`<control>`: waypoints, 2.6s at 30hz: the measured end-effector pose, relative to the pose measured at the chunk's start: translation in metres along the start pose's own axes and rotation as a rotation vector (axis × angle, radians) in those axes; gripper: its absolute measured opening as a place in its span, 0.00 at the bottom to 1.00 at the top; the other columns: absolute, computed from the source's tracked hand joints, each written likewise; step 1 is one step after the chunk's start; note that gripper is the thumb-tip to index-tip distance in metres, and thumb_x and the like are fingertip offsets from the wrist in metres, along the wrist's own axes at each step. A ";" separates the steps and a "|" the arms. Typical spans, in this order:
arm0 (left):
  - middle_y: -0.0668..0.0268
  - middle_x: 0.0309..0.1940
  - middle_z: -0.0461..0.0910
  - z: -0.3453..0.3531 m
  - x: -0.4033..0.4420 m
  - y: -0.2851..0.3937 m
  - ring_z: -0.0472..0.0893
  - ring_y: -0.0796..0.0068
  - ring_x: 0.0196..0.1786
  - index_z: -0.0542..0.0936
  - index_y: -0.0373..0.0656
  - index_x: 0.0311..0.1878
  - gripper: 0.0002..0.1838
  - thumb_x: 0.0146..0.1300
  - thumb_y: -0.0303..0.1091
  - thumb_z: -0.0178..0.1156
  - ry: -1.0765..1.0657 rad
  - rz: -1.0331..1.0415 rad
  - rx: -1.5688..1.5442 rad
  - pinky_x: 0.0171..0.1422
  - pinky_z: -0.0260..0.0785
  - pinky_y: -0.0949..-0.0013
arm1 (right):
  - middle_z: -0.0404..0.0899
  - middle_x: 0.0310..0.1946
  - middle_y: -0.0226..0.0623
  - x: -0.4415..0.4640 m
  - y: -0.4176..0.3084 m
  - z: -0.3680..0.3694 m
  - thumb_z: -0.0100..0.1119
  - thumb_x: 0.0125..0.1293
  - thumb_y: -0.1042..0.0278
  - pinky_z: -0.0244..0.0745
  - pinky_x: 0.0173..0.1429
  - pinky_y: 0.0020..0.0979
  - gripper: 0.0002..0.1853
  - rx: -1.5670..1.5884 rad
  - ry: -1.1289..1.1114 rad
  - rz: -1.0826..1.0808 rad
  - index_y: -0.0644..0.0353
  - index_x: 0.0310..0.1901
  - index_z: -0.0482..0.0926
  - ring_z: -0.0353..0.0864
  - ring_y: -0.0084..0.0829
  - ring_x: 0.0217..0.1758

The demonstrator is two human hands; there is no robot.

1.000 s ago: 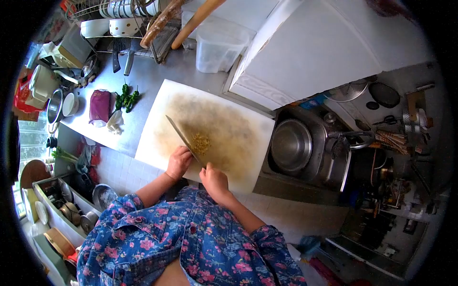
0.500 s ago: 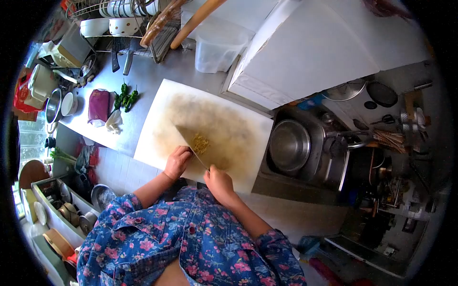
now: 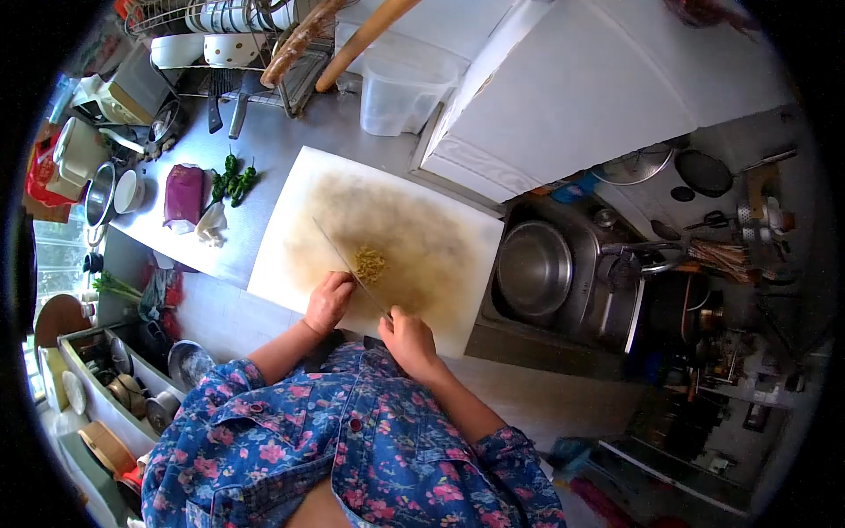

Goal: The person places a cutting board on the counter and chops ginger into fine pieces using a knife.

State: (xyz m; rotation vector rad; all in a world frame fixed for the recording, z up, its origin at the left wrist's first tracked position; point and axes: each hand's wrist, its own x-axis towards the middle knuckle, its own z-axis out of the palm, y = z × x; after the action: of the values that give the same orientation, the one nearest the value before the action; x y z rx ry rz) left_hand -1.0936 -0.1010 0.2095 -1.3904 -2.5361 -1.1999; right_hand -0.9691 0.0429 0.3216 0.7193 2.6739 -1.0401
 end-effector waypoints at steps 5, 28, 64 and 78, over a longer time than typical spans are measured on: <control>0.63 0.38 0.76 -0.001 -0.001 -0.002 0.76 0.60 0.42 0.79 0.39 0.35 0.09 0.48 0.23 0.57 0.025 -0.005 0.001 0.44 0.73 0.64 | 0.77 0.21 0.51 0.002 0.004 0.009 0.56 0.63 0.62 0.72 0.32 0.46 0.13 -0.079 -0.005 -0.010 0.65 0.30 0.73 0.79 0.52 0.26; 0.63 0.39 0.77 -0.005 -0.004 -0.005 0.77 0.61 0.43 0.79 0.41 0.34 0.09 0.48 0.23 0.57 0.057 -0.006 -0.011 0.44 0.74 0.65 | 0.78 0.21 0.52 0.024 0.008 0.053 0.56 0.62 0.61 0.74 0.31 0.49 0.13 -0.084 0.137 -0.056 0.64 0.29 0.73 0.79 0.53 0.26; 0.67 0.40 0.78 -0.024 -0.005 -0.008 0.78 0.65 0.43 0.80 0.43 0.37 0.13 0.45 0.25 0.57 0.019 0.093 0.100 0.43 0.75 0.67 | 0.78 0.21 0.53 0.029 0.005 0.052 0.56 0.62 0.61 0.74 0.32 0.49 0.13 -0.010 0.145 -0.079 0.64 0.29 0.74 0.79 0.54 0.26; 0.66 0.41 0.78 -0.026 -0.011 -0.011 0.78 0.66 0.45 0.80 0.43 0.39 0.13 0.47 0.26 0.57 -0.042 0.075 0.073 0.45 0.75 0.67 | 0.77 0.20 0.53 0.020 0.003 0.045 0.57 0.61 0.62 0.74 0.31 0.50 0.12 -0.022 0.123 -0.087 0.63 0.27 0.74 0.79 0.54 0.26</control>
State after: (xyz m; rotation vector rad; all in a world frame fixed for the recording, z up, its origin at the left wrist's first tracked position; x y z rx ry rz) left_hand -1.1039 -0.1287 0.2174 -1.4954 -2.5025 -1.0658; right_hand -0.9853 0.0226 0.2799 0.6899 2.8399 -1.0164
